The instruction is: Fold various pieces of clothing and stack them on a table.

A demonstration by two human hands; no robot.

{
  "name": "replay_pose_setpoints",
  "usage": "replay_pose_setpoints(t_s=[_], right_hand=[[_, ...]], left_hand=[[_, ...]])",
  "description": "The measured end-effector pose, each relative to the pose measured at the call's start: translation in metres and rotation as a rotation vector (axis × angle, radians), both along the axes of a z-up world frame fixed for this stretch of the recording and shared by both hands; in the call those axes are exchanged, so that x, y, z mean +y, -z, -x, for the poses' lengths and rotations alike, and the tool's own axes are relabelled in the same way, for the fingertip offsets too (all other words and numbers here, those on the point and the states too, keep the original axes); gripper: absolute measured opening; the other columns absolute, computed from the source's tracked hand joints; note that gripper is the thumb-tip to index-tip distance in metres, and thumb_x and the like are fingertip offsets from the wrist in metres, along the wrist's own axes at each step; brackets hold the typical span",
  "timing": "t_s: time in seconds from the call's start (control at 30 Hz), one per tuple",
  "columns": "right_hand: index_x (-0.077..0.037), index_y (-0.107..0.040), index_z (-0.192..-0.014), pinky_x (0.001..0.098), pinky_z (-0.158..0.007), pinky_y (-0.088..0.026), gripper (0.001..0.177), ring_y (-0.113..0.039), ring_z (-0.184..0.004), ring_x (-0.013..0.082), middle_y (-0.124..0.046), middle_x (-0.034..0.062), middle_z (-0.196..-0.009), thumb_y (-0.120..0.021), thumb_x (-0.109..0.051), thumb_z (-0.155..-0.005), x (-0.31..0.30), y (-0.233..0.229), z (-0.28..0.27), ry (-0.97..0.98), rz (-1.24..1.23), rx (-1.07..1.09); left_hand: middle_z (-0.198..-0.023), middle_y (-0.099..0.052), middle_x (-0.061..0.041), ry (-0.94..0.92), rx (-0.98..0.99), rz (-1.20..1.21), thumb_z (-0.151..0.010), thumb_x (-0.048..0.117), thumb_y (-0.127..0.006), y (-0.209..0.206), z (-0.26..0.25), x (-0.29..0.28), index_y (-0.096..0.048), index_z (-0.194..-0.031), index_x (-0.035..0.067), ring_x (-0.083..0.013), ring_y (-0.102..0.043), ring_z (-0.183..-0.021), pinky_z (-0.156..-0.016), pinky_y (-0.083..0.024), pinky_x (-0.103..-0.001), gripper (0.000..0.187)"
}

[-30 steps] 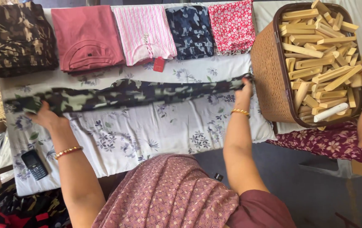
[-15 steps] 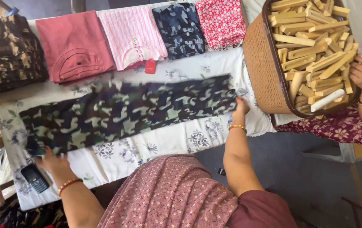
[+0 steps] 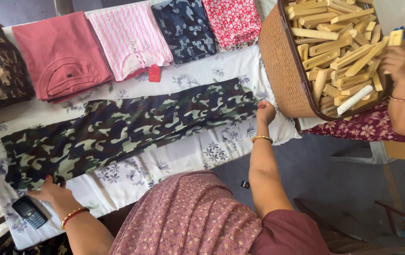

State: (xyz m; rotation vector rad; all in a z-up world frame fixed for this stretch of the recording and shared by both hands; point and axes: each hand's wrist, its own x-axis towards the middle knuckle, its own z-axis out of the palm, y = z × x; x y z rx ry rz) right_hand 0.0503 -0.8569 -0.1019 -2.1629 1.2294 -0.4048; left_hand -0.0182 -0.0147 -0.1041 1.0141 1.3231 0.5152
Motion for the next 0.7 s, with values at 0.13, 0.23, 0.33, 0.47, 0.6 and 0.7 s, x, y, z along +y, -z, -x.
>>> replay_pose_setpoints(t_s=[0.13,0.23,0.33,0.47,0.6,0.7], right_hand=[[-0.011,-0.077,-0.090,0.0391,-0.079,-0.056,0.009,-0.072,-0.087,0.0283,-0.076,0.0113,-0.091,-0.077,-0.008,-0.081,0.015,0.009,-0.005,-0.157,0.237,-0.007],[-0.010,-0.073,-0.102,0.0416,-0.085,-0.055,0.022,-0.072,-0.093,0.0310,-0.077,0.0131,-0.096,-0.081,-0.020,-0.085,0.047,0.001,-0.021,-0.230,0.150,-0.008],[-0.009,-0.071,-0.107,0.0454,-0.083,-0.053,0.038,-0.070,-0.094,0.0354,-0.075,0.0167,-0.098,-0.085,-0.028,-0.077,0.064,-0.004,-0.034,-0.240,0.083,0.127],[-0.010,-0.077,-0.102,0.0471,-0.087,-0.055,0.029,-0.070,-0.100,0.0379,-0.075,0.0169,-0.104,-0.081,-0.029,-0.081,0.041,0.014,-0.027,-0.237,0.116,0.248],[-0.010,-0.076,-0.102,0.0468,-0.086,-0.055,0.032,-0.070,-0.099,0.0375,-0.075,0.0164,-0.106,-0.083,-0.030,-0.079,0.023,-0.018,0.010,-0.137,0.175,0.276],[-0.013,-0.076,-0.105,0.0463,-0.088,-0.056,0.033,-0.071,-0.101,0.0355,-0.075,0.0153,-0.106,-0.083,-0.033,-0.079,0.026,-0.026,0.032,-0.019,0.022,0.458]], left_hand=[[-0.156,-0.043,-0.009,0.141,0.173,-0.009,-0.098,-0.003,-0.051,0.010,0.020,-0.013,-0.019,-0.156,0.034,-0.0300,-0.063,-0.124,-0.082,-0.064,-0.047,0.076],[-0.162,-0.035,-0.007,0.186,0.205,-0.037,-0.101,0.003,-0.051,0.015,0.023,-0.024,-0.017,-0.157,0.036,-0.0305,-0.060,-0.128,-0.077,-0.056,-0.049,0.073],[-0.165,-0.034,-0.005,0.131,0.142,-0.056,-0.107,0.019,-0.052,0.006,0.013,-0.036,-0.014,-0.157,0.038,-0.0286,-0.061,-0.133,-0.072,-0.049,-0.051,0.066],[-0.167,-0.034,-0.002,0.067,-0.006,0.024,-0.111,0.028,-0.046,0.011,0.007,-0.034,-0.017,-0.158,0.039,-0.0308,-0.057,-0.134,-0.076,-0.052,-0.055,0.057],[-0.163,-0.032,-0.006,0.157,0.086,-0.074,-0.099,0.003,-0.051,0.021,0.012,-0.027,-0.015,-0.155,0.038,-0.0321,-0.054,-0.133,-0.080,-0.056,-0.058,0.075],[-0.159,-0.034,-0.008,0.133,0.185,-0.078,-0.098,0.002,-0.051,0.023,0.012,-0.023,-0.014,-0.155,0.040,-0.0296,-0.056,-0.130,-0.083,-0.059,-0.059,0.078]])
